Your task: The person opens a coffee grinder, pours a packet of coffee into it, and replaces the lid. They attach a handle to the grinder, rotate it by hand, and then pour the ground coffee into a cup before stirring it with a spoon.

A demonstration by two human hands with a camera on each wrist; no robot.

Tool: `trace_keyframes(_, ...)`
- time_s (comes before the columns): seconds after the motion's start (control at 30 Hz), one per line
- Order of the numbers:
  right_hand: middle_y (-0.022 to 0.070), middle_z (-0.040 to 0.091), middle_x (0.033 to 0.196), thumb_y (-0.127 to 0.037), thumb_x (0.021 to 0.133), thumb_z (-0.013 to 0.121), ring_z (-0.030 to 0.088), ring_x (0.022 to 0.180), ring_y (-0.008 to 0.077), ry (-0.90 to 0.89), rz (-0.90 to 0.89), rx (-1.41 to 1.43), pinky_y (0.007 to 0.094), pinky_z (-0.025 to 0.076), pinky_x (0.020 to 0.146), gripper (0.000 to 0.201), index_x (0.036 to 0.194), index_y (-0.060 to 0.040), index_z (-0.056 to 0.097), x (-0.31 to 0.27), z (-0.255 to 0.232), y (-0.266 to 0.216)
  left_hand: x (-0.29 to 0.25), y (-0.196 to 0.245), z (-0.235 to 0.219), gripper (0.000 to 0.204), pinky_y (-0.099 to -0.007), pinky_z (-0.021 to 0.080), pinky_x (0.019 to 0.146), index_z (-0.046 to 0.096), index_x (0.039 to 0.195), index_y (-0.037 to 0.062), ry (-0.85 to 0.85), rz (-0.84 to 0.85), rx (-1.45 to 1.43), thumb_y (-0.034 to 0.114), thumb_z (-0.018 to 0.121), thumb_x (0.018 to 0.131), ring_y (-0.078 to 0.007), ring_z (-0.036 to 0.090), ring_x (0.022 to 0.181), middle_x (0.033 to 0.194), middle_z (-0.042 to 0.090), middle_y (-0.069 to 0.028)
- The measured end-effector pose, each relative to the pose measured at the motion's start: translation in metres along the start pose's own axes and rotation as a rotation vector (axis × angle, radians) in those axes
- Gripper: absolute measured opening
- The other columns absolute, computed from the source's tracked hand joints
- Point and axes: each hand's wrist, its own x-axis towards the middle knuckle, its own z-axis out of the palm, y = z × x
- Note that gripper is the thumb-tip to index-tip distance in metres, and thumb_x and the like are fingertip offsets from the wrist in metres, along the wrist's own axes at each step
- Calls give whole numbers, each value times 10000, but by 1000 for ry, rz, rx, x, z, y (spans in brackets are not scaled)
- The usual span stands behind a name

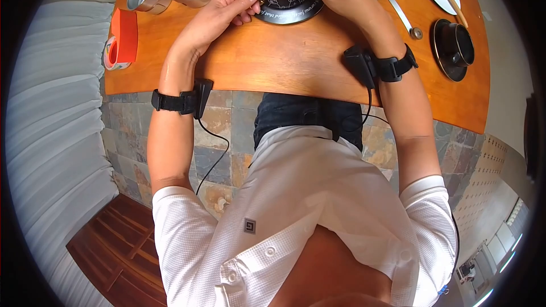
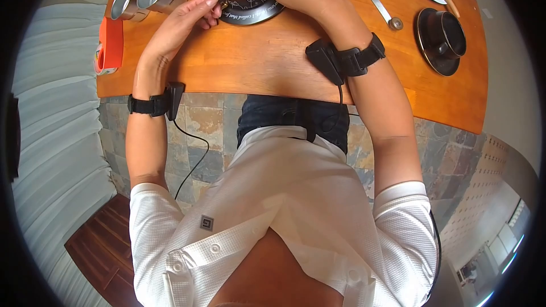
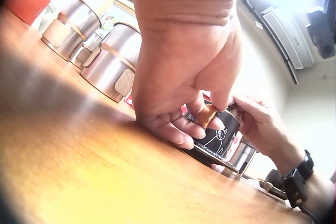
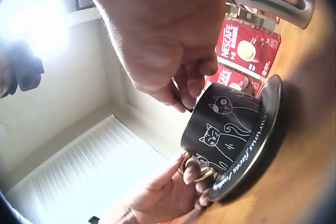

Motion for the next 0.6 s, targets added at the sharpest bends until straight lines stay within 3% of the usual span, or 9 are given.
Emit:
trace_keyframes(0.1,209,679,872,-143,970,582,665,794,324,43,89,-102,372,512,730,209,962,51,659,0,-6,-7,0,1,0,333,-218,422,783,662,949,109,-1,-4,-2,401,529,1041,-54,539,810,873,619,53)
trace_keyframes(0.17,218,676,875,-143,968,582,659,805,359,-9,217,52,392,511,736,208,964,49,661,0,-8,-13,0,2,-1,332,-219,422,783,661,949,108,-7,-11,-7,399,530,1040,-55,540,812,872,618,53)
trace_keyframes(0.33,214,670,862,-157,972,579,657,805,350,-38,63,84,395,507,731,220,963,46,663,-1,-1,-7,0,4,1,340,-219,425,781,660,944,106,6,-15,-15,409,537,1036,-59,546,808,867,618,46)
trace_keyframes(0.4,213,671,863,-160,972,576,659,810,351,60,8,-64,396,508,732,221,966,42,665,-2,0,-2,1,2,1,344,-218,426,779,660,944,105,6,-13,-18,413,539,1035,-59,548,806,866,618,45)
trace_keyframes(0.53,213,671,867,-158,967,577,659,815,358,82,108,-98,402,508,733,218,967,41,666,-2,-4,-3,1,1,0,352,-214,428,772,660,942,102,2,-14,-15,418,538,1035,-59,552,803,866,619,42)
trace_keyframes(0.6,216,675,882,-161,966,577,659,824,366,9,123,0,407,511,739,225,967,45,667,-2,-5,-8,1,2,0,352,-214,428,771,658,938,101,3,-17,-17,417,537,1036,-58,551,802,866,618,42)
